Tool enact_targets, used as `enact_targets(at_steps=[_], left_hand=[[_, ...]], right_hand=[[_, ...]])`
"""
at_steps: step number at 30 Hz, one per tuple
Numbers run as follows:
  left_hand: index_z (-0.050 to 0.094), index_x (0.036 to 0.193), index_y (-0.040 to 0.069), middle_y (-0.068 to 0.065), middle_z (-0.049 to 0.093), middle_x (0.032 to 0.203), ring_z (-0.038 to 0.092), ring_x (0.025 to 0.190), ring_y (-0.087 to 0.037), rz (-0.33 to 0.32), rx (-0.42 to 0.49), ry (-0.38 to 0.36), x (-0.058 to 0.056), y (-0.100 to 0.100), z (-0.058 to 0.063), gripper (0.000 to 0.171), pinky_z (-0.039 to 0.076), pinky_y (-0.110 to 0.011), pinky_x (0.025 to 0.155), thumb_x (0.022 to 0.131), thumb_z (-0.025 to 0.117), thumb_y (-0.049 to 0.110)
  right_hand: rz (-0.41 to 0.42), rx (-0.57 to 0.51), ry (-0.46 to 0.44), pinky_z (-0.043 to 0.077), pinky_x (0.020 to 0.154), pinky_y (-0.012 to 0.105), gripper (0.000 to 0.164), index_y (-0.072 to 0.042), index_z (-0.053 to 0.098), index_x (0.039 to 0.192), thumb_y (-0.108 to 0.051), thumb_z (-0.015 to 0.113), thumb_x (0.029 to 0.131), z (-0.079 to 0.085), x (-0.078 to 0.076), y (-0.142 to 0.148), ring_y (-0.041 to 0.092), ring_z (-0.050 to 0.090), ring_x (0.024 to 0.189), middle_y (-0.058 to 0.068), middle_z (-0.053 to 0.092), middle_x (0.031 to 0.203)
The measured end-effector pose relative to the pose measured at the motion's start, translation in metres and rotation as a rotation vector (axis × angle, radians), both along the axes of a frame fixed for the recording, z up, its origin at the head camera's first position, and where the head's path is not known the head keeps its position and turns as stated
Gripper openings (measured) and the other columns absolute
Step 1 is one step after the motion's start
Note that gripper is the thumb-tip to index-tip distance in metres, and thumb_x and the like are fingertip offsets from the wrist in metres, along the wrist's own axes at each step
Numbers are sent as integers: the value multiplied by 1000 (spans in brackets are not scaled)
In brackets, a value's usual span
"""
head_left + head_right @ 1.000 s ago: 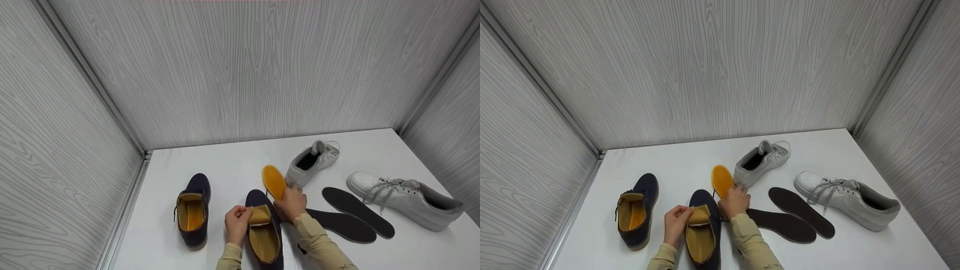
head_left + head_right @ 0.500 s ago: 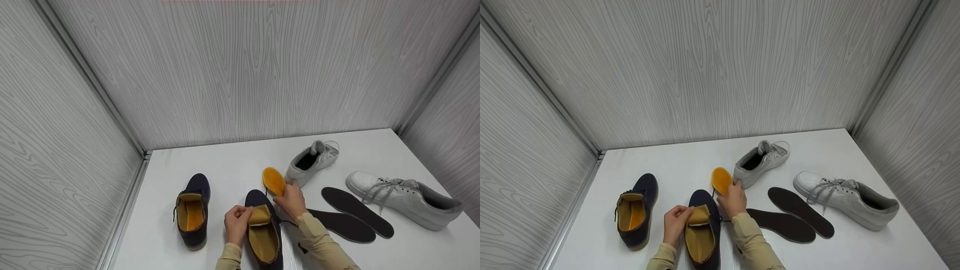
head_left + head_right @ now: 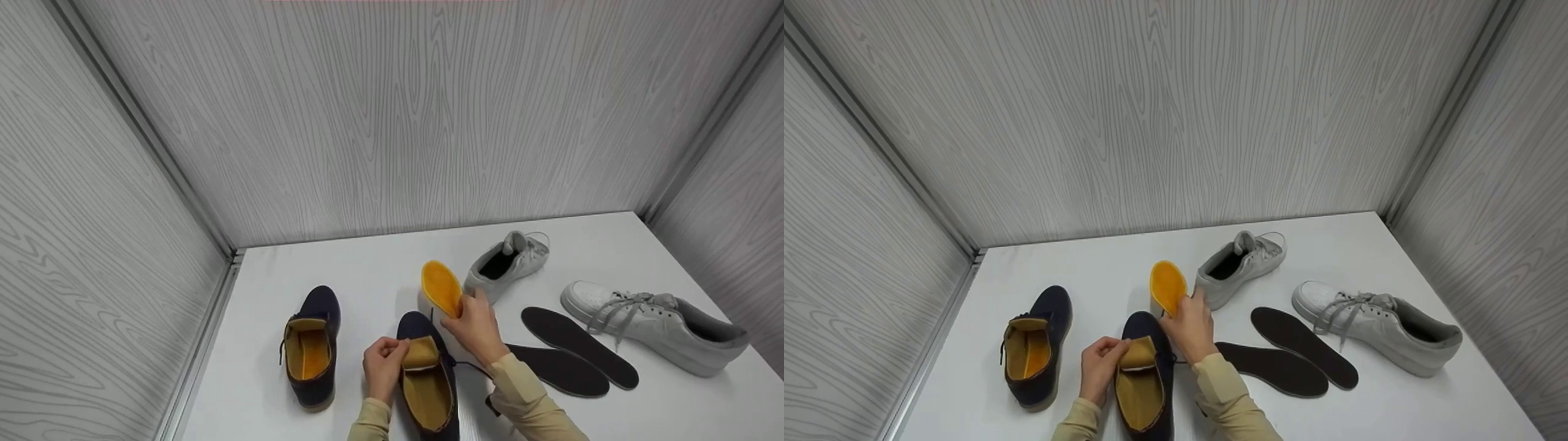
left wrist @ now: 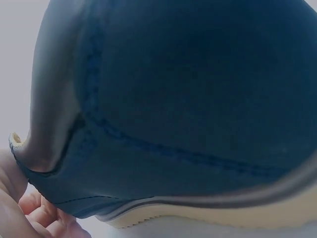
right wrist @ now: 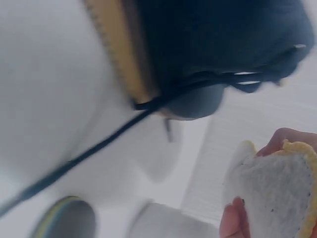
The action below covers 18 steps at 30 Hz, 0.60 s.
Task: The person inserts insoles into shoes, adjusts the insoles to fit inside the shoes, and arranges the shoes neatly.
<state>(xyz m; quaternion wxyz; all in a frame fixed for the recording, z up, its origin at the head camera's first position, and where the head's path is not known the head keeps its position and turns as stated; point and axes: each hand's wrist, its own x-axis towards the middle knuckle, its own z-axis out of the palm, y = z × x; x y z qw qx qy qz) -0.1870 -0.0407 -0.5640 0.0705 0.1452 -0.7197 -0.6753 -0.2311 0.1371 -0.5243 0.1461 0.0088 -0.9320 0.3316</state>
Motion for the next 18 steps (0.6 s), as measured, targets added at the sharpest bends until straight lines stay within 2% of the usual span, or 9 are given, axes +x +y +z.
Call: enact_targets(at_steps=[5, 10, 18], left_hand=[[64, 76, -4, -9, 61, 63, 49, 56, -11, -43, -15, 17, 8, -2, 22, 15, 40, -25, 56, 79, 72, 9], [64, 77, -4, -9, 60, 65, 49, 57, -10, -75, -21, 57, 10, -3, 26, 14, 41, -24, 57, 80, 71, 8], [65, 77, -2, -6, 59, 69, 51, 61, -11, -130, -48, 135, 7, -2, 29, 11, 42, -23, 58, 81, 70, 6]], right_hand=[[20, -15, 16, 43, 58, 36, 23, -12, 51, 62, -21, 72, 65, 18, 12, -3, 23, 49, 61, 5, 43, 80], [25, -15, 37, 42, 57, 34, 24, -13, 50, 61, -21, 72, 64, 28, 23, -5, 21, 48, 60, 4, 42, 80], [30, -33, 60, 40, 55, 31, 22, -15, 48, 59, -19, 70, 64, 42, 39, -7, 19, 46, 59, 2, 39, 81]])
